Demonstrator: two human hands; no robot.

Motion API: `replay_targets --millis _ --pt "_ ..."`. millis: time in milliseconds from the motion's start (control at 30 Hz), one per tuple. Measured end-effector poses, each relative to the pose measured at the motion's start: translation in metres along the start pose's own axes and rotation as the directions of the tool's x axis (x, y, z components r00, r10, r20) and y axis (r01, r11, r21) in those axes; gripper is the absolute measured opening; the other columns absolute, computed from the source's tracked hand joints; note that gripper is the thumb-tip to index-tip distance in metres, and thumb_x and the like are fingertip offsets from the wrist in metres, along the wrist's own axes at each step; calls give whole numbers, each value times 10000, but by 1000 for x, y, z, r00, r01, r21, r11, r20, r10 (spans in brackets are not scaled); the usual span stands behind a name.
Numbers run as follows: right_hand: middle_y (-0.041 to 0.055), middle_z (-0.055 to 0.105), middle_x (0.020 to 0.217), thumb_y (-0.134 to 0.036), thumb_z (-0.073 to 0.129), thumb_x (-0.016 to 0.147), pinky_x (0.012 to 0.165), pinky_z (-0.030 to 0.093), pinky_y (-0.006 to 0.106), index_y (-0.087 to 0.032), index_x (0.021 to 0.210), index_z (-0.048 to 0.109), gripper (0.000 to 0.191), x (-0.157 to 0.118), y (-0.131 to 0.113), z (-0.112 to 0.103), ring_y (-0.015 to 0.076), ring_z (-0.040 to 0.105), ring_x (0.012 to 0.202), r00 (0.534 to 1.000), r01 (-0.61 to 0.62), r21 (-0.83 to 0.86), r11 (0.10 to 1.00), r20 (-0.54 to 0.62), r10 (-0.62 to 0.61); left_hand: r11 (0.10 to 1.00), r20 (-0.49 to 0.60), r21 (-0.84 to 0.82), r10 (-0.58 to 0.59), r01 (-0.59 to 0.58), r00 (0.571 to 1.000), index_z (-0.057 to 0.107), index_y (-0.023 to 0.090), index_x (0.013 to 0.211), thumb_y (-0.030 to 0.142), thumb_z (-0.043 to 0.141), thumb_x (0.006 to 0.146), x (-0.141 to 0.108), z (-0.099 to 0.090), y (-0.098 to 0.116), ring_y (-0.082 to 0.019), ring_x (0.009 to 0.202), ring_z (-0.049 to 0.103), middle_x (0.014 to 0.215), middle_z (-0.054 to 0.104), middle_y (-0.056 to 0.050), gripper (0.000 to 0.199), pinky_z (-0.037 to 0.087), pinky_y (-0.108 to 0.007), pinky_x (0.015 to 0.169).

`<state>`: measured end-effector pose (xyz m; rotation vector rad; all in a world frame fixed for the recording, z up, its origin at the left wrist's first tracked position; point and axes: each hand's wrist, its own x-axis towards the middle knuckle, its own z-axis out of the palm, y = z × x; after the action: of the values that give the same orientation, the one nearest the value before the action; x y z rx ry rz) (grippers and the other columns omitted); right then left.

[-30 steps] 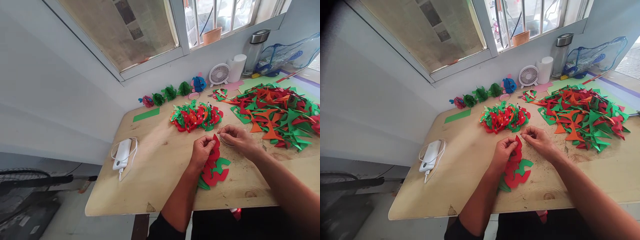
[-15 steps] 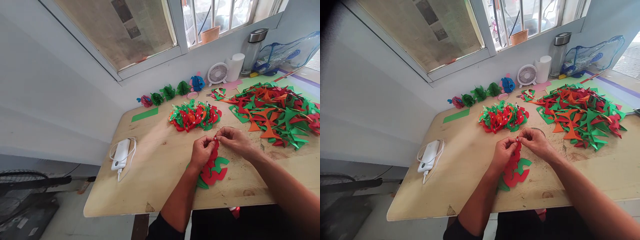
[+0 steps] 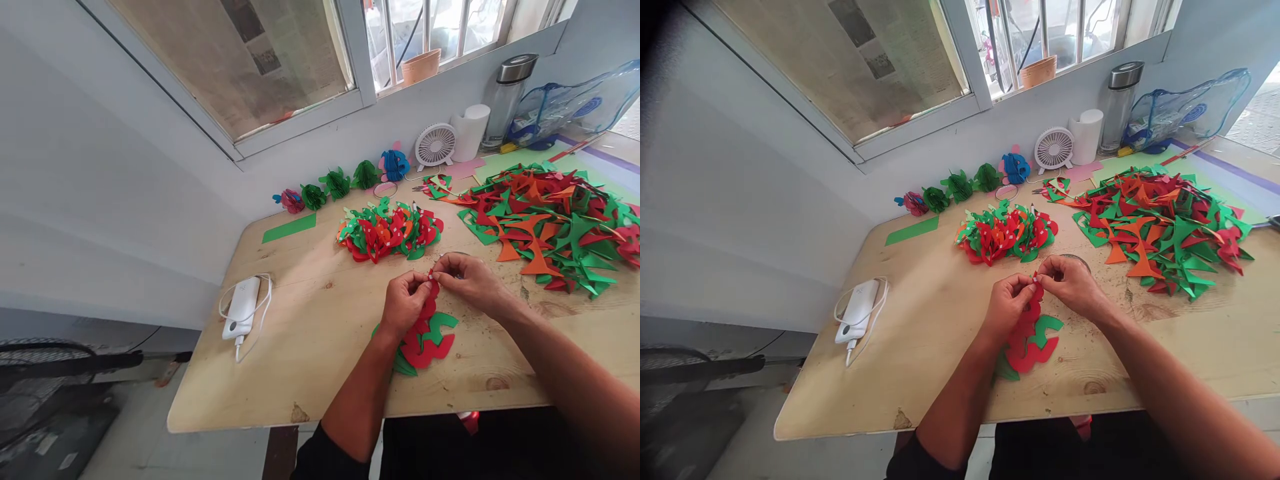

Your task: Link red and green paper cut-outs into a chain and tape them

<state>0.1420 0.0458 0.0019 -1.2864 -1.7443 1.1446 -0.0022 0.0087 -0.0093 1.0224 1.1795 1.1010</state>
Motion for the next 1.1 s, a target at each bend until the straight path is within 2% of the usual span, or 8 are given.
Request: replay_targets --millis 400,900,1100 --pt "11 607 618 -286 569 705 534 414 248 -190 658 597 111 0 1 1 127 512 581 1000 18 -4 1000 -20 -19 999 -3 -27 -17 17 1000 609 142 663 266 642 675 -1 1 2 -80 513 475 576 577 6 129 372 -212 526" --pt "-6 556 568 -297 527 707 485 344 241 -189 635 583 141 -2 -4 1 110 439 520 1000 -13 -95 995 -8 12 995 -37 97 41 -38 998 591 141 630 257 577 696 1 0 2 -67 487 431 551 536 19 134 353 -194 482" --pt "-15 532 549 -312 505 734 467 325 233 -185 653 590 174 -4 -11 -1 102 415 500 999 -7 -97 995 -48 2 993 -48 110 39 -33 998 581 142 603 246 568 683 0 -1 3 -68 485 426 531 518 19 132 349 -184 461"
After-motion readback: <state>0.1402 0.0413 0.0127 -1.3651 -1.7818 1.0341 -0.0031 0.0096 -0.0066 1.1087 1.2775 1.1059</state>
